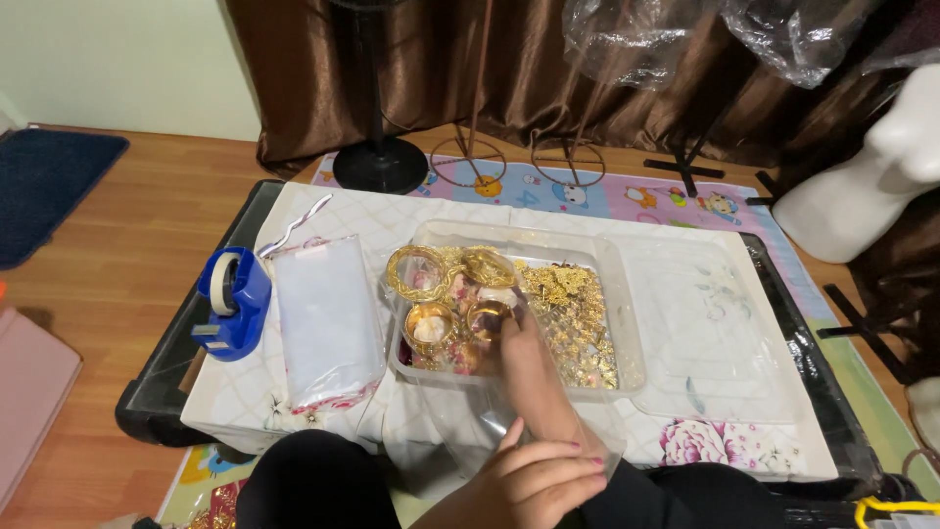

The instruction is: Organizing bridal jewelry and floral ornaments by transferring them from a storage bin into a plastic bag.

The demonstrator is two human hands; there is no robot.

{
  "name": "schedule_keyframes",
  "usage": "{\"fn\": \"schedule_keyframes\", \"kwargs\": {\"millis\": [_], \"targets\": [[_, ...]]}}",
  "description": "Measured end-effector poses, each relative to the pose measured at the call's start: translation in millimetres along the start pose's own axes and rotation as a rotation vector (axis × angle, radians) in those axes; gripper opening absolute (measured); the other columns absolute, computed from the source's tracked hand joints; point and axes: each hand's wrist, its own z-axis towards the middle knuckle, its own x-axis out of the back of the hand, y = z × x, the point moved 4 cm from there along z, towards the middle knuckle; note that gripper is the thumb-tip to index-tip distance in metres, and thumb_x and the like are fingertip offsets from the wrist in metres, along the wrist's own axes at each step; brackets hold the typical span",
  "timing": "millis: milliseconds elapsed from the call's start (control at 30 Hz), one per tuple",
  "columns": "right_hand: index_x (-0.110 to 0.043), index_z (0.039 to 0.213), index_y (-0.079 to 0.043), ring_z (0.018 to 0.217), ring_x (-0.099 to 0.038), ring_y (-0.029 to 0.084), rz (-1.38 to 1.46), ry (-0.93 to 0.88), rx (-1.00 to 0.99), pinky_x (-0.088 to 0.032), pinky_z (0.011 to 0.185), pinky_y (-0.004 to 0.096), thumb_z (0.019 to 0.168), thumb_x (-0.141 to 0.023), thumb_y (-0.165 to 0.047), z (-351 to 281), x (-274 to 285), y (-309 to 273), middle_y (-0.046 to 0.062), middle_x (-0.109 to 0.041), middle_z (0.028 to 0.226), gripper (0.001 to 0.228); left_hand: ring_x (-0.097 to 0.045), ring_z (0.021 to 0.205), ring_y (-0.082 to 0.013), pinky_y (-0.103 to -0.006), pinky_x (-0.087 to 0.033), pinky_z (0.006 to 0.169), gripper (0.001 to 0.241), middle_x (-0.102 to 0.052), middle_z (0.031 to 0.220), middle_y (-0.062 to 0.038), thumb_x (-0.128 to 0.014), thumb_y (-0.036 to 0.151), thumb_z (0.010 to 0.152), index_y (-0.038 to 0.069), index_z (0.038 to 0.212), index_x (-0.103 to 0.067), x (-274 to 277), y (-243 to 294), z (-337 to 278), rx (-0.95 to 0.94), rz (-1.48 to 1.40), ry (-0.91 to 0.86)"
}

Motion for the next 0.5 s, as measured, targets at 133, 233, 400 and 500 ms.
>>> {"fn": "schedule_keyframes", "kwargs": {"millis": [133,233,400,500], "targets": [[-0.066,0.102,0.012,0.083,-0.068,0.031,-0.72,0.173,0.564,-0.058,0.074,0.038,0.083,-0.076,-0.009,21.5,-4.9,27.0,0.026,-0.065,0.104,0.029,-0.066,0.122,-0.0146,-0.0659,-0.022,0.116,0.02,-0.074,0.121,0.005,-0.074,0.017,0.096,0.017,0.115,-0.078,-10.9,-7.9,-19.3,0.01,-0.007,-0.12],[-0.067,0.104,0.018,0.078,-0.068,0.035,-0.818,0.157,0.597,-0.064,0.073,0.037,0.085,-0.072,0.001,30.2,-10.4,29.1,0.032,-0.065,0.097,0.026,-0.071,0.115,-0.0159,-0.0713,-0.026,0.114,0.018,-0.076,0.116,0.004,-0.081,0.016,0.093,0.016,0.11,-0.075,-7.8,-6.8,-19.9,-0.017,-0.051,-0.033],[-0.062,0.112,0.017,0.085,-0.078,0.033,-0.796,0.099,0.558,-0.066,0.054,0.024,0.092,-0.063,0.003,27.1,-16.6,16.7,0.028,-0.06,0.103,0.024,-0.068,0.12,-0.0135,-0.0646,-0.008,0.121,0.017,-0.076,0.12,0.006,-0.077,0.017,0.099,0.017,0.116,-0.073,-7.4,-7.4,-28.2,-0.017,-0.053,-0.1],[-0.055,0.123,0.011,0.061,-0.071,0.037,-0.843,0.135,0.456,-0.062,0.054,0.041,0.094,-0.065,-0.014,44.0,-14.5,38.1,0.029,-0.061,0.102,0.039,-0.068,0.12,-0.0139,-0.0642,-0.014,0.12,0.015,-0.076,0.121,0.006,-0.071,0.02,0.101,0.017,0.116,-0.073,-2.9,-7.2,-28.2,-0.003,-0.034,-0.129]]}}
